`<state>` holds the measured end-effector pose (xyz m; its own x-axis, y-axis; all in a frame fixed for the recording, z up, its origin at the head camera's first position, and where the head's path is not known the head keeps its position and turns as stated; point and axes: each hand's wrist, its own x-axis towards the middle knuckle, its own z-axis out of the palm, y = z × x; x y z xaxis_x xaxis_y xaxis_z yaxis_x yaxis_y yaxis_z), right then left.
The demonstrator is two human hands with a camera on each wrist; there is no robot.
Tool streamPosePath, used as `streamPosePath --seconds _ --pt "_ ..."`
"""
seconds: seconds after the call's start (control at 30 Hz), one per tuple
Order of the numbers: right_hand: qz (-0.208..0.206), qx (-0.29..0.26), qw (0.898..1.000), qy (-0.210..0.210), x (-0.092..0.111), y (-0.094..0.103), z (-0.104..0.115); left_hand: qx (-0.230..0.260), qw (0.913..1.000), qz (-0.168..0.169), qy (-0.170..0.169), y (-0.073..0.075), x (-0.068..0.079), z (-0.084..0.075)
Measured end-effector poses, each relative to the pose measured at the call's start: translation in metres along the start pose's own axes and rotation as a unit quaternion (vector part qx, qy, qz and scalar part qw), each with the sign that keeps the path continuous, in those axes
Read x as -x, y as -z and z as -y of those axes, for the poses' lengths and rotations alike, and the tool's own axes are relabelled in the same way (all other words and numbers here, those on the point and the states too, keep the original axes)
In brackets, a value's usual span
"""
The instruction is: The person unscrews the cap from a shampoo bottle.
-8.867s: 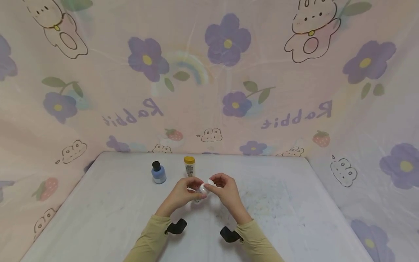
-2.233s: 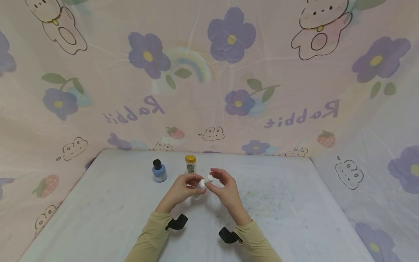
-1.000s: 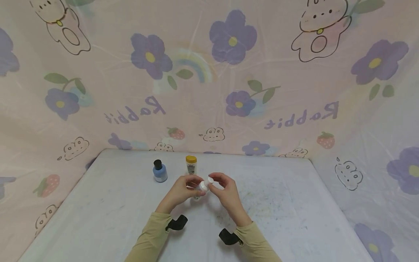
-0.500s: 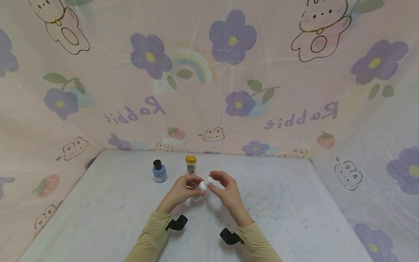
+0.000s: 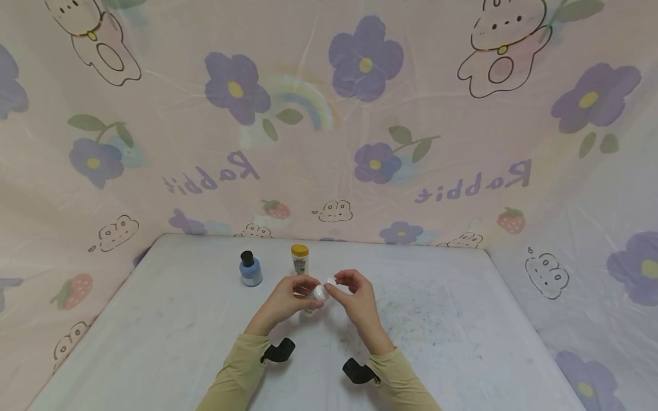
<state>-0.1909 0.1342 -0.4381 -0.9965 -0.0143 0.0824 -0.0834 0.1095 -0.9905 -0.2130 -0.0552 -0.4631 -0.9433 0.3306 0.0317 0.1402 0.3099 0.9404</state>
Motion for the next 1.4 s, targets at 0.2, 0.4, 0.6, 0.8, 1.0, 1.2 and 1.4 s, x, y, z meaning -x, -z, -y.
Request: streamPosePath --seconds 0.2,0.4,0.6,0.8,1.0,1.2,1.4 --pt "-0.009 0.004 1.000 0.009 -0.008 0.001 -0.019 -0.001 1.0000 0.001 -0.005 -0.001 0.001 0.000" --pt "-0.015 0.009 1.000 0.017 -0.008 0.000 -0.020 -0.001 1.0000 0.001 -0.007 -0.001 0.000 -0.001" --pt "-0.006 0.015 1.000 0.021 -0.006 0.001 -0.016 -0.001 1.0000 0.001 -0.009 -0.001 0.001 -0.002" --pt "0.008 0.013 1.000 0.026 -0.005 0.003 -0.016 0.001 0.9999 0.003 -0.015 0.000 0.001 -0.002" --pt "0.032 -0.001 0.999 0.037 -0.002 0.005 -0.013 0.002 0.9999 0.002 -0.016 0.001 0.001 -0.002" --pt "0.046 0.000 0.997 0.057 0.007 0.003 0.007 0.003 0.9999 0.004 -0.009 0.001 0.002 -0.001" --pt "0.028 0.001 0.999 0.032 0.008 0.003 0.010 0.002 1.0000 0.003 -0.008 0.002 0.002 -0.003"
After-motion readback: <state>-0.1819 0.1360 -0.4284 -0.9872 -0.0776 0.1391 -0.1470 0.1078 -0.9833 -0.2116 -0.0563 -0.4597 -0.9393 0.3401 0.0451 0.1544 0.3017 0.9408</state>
